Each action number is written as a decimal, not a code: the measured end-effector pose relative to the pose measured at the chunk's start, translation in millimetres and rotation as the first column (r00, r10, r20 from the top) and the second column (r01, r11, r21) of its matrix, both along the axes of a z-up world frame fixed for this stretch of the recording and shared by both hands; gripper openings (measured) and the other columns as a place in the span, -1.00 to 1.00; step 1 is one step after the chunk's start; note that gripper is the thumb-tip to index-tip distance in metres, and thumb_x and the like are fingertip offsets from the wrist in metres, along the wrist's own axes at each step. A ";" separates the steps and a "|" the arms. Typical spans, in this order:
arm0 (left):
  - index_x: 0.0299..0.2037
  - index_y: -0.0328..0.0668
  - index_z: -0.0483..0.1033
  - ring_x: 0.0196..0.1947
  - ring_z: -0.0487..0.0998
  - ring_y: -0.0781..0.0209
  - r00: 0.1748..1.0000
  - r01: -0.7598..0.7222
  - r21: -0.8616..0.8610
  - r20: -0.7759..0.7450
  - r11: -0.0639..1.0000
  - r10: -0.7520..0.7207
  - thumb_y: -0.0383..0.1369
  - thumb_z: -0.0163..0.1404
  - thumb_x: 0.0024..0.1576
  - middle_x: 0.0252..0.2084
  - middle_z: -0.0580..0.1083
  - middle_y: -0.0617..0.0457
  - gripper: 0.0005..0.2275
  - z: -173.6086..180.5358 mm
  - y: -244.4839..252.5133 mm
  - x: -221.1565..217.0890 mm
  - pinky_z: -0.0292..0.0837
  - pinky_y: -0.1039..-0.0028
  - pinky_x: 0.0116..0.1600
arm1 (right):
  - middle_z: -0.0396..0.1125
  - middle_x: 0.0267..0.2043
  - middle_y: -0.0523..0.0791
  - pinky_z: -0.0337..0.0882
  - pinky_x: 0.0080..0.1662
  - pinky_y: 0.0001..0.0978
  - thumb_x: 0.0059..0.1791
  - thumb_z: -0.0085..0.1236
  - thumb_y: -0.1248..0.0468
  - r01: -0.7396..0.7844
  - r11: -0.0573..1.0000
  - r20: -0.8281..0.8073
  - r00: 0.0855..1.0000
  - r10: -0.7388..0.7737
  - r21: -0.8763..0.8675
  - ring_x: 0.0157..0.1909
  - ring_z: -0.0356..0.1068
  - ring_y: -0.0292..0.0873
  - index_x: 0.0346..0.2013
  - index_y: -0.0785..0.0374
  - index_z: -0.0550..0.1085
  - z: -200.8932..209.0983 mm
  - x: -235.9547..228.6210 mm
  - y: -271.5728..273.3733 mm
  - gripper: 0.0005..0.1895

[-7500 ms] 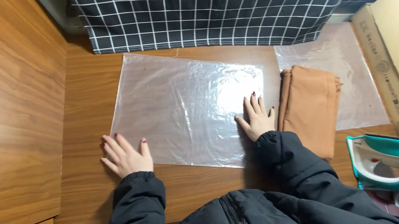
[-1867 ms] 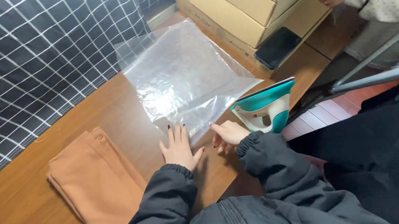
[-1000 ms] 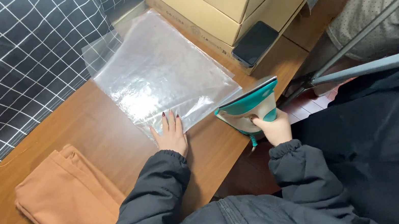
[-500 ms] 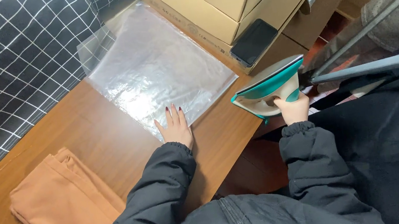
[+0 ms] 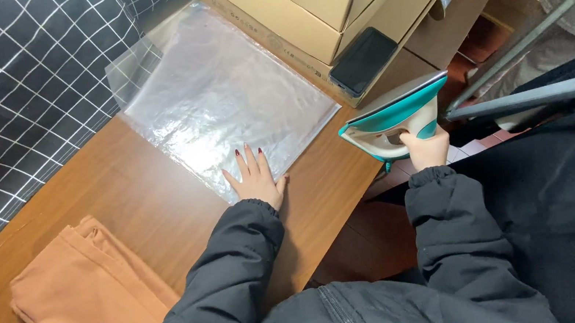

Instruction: Folding a garment, hanging it on a clothing rack, and then assembling a cardboard box to pack a bagged item for shipping.

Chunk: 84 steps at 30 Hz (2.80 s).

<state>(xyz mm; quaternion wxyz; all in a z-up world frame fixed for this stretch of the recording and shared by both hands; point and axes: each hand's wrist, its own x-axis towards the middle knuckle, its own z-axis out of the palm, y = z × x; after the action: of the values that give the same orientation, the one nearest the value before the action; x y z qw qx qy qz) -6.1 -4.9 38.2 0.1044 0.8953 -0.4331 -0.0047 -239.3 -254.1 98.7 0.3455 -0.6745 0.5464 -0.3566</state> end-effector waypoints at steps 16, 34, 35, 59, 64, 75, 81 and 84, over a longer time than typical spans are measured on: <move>0.14 0.02 0.30 0.39 -0.10 -0.02 0.874 -0.480 0.020 -0.077 0.877 0.480 0.04 -0.22 0.07 0.37 0.03 -0.02 -0.51 91.5 143.2 11.3 -0.21 -0.24 0.25 | 0.39 -0.19 -0.04 0.27 -0.06 -0.33 -0.19 0.28 0.20 -0.126 0.983 -0.355 0.920 0.167 0.137 -0.15 0.37 -0.15 -0.19 0.31 0.38 170.5 -22.0 92.5 -0.62; 0.33 -0.03 -0.05 0.39 -0.11 -0.06 0.536 -0.838 0.077 -0.064 0.540 0.842 0.07 -0.15 0.01 0.45 -0.24 -0.05 -0.29 28.2 353.9 -21.0 -0.09 -0.06 0.32 | -0.09 0.40 -0.13 -0.24 0.23 0.29 0.08 -0.44 -0.11 -0.954 -0.242 -0.582 -0.097 0.807 -0.177 0.46 -0.31 -0.03 0.31 -0.01 0.08 -7.6 261.0 473.3 -0.45; 0.33 -0.06 -0.06 0.39 -0.11 -0.06 0.575 -0.814 0.037 -0.093 0.580 0.813 0.04 -0.17 0.04 0.44 -0.25 -0.09 -0.31 29.2 357.8 -26.1 -0.11 -0.05 0.32 | -0.13 0.42 -0.15 -0.24 0.25 0.27 0.08 -0.42 -0.09 -0.961 -0.237 -0.596 -0.106 0.796 -0.145 0.46 -0.32 -0.06 0.33 -0.03 0.03 -7.8 260.8 472.3 -0.45; 0.35 -0.07 -0.13 0.42 -0.24 0.02 0.910 -0.411 -0.029 -0.074 0.911 0.408 0.12 -0.25 0.11 0.44 -0.20 0.01 -0.31 41.5 384.9 -14.8 -0.23 -0.26 0.27 | 0.05 0.12 -0.26 0.12 0.08 -0.09 -0.09 0.00 -0.22 -0.911 0.363 -0.652 0.396 0.647 -0.193 0.18 0.07 -0.21 0.14 -0.11 0.22 -8.4 325.8 391.9 -0.41; 0.34 -0.08 -0.11 0.42 -0.33 -0.01 0.917 -0.381 -0.026 -0.141 0.924 0.374 0.17 -0.16 0.04 0.44 -0.28 -0.09 -0.24 43.5 393.6 -40.6 -0.28 -0.27 0.26 | 0.12 0.12 -0.25 0.10 0.15 0.04 -0.07 -0.03 -0.25 -0.913 0.393 -0.694 0.215 0.688 0.106 0.22 0.11 -0.20 0.19 -0.17 0.19 -13.1 355.3 376.0 -0.40; 0.36 0.02 -0.18 0.41 -0.42 -0.10 0.966 -0.156 0.236 -0.167 0.959 0.198 0.36 -0.21 -0.13 0.44 -0.36 -0.02 -0.07 53.1 390.3 42.4 -0.41 -0.26 0.32 | 0.17 -0.16 -0.15 0.28 0.02 -0.15 -0.20 0.24 -0.16 -0.816 0.568 -0.595 0.512 0.619 -0.111 0.02 0.23 -0.06 -0.21 0.09 0.34 -48.8 330.3 308.8 -0.48; 0.35 -0.04 -0.10 0.41 -0.27 -0.11 0.899 -0.435 0.036 -0.040 0.900 0.436 0.19 -0.06 -0.05 0.43 -0.21 -0.01 -0.17 39.6 384.2 101.7 -0.28 -0.21 0.30 | 0.22 -0.30 -0.06 0.34 -0.04 -0.12 -0.29 0.34 -0.09 -0.654 0.733 -0.449 0.720 0.529 -0.185 -0.12 0.32 0.08 -0.38 0.17 0.34 -50.6 288.3 267.6 -0.50; 0.32 -0.08 -0.05 0.41 -0.23 -0.11 0.882 -0.465 -0.024 -0.099 0.885 0.461 0.11 -0.04 -0.02 0.44 -0.22 -0.02 -0.23 50.0 364.6 88.1 -0.21 -0.20 0.29 | 0.24 -0.32 -0.12 0.34 -0.06 -0.20 -0.29 0.35 -0.04 -0.616 0.775 -0.333 0.767 0.548 -0.144 -0.12 0.34 0.01 -0.40 0.12 0.35 -68.7 280.3 256.5 -0.56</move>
<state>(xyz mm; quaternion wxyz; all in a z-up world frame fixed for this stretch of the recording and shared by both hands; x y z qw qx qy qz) 82.1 359.6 88.3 0.1432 0.9689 -0.2017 -0.0102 41.0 2.5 30.0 0.2752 -0.8907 0.3020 -0.1993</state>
